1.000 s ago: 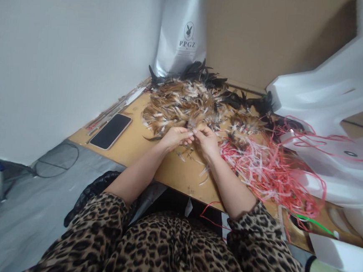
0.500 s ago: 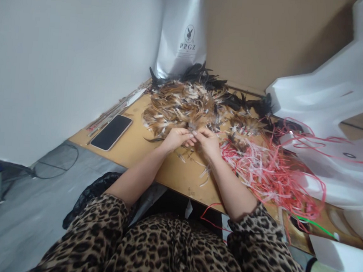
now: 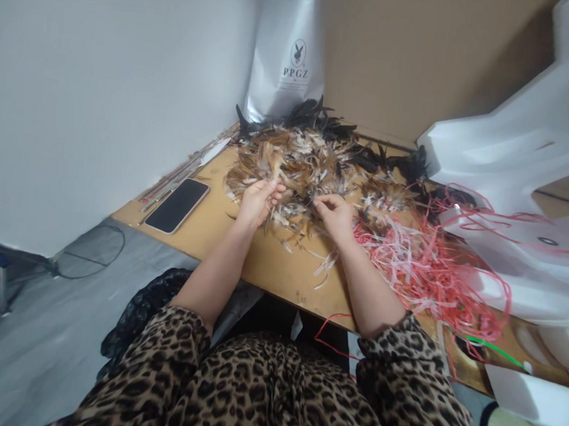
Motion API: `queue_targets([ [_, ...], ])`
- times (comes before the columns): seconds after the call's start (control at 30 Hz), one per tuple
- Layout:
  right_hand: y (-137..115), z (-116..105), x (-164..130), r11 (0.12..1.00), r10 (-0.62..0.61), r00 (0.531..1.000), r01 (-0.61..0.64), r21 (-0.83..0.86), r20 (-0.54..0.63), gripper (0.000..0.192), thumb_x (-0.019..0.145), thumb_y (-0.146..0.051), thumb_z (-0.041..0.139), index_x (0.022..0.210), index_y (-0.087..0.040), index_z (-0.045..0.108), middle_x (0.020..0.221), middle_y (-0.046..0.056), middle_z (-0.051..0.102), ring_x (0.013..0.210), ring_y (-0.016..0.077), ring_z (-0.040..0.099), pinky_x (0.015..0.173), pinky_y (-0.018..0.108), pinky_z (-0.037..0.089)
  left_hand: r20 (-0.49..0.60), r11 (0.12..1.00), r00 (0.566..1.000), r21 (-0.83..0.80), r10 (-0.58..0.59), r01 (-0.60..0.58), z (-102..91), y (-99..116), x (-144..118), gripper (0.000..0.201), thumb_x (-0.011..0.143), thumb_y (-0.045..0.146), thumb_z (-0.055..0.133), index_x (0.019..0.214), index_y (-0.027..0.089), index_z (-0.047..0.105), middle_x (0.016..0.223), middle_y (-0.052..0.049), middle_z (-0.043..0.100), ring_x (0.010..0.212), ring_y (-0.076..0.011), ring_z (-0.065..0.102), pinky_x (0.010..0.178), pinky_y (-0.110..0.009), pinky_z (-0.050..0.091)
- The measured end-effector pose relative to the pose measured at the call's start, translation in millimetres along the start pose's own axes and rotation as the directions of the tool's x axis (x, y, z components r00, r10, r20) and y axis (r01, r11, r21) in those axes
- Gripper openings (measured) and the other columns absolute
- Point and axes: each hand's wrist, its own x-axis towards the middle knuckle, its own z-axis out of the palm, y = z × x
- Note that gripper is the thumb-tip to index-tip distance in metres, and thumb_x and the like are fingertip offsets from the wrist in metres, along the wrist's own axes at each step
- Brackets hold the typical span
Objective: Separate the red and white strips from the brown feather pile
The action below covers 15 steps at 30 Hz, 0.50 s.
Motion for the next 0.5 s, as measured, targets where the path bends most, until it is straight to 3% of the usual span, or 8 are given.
queue_targets([
  [0.23, -22, 7, 7, 0.939, -0.190, 0.976, 0.212, -0.270, 0.105, 0.015, 0.077, -0.029, 0.056, 0.080, -0.021, 0.069, 0.079, 0.004, 0.061, 0.079, 0.0181, 0.054, 0.077, 0.033, 0.040, -0.010, 1.000, 1.000, -0.007, 0.000, 0.000, -0.7, 0, 1, 0.013, 0.074, 0.022, 0.064, 0.082, 0.012, 0.063, 0.070, -0.001, 0.066, 0.051, -0.0010, 0.053, 0.048, -0.012, 0.037],
  [0.5, -39, 27, 23, 0.749, -0.299, 0.930, 0.368, -0.551, 0.214, 0.024, 0.078, -0.029, 0.057, 0.099, -0.024, 0.067, 0.101, 0.009, 0.058, 0.099, 0.0267, 0.045, 0.083, 0.041, 0.031, 0.016, 1.000, 1.000, -0.019, 0.003, -0.003, -4.0, -3, 2, 0.015, 0.071, 0.022, 0.067, 0.081, 0.012, 0.064, 0.070, -0.002, 0.067, 0.050, -0.0012, 0.053, 0.048, -0.012, 0.038],
])
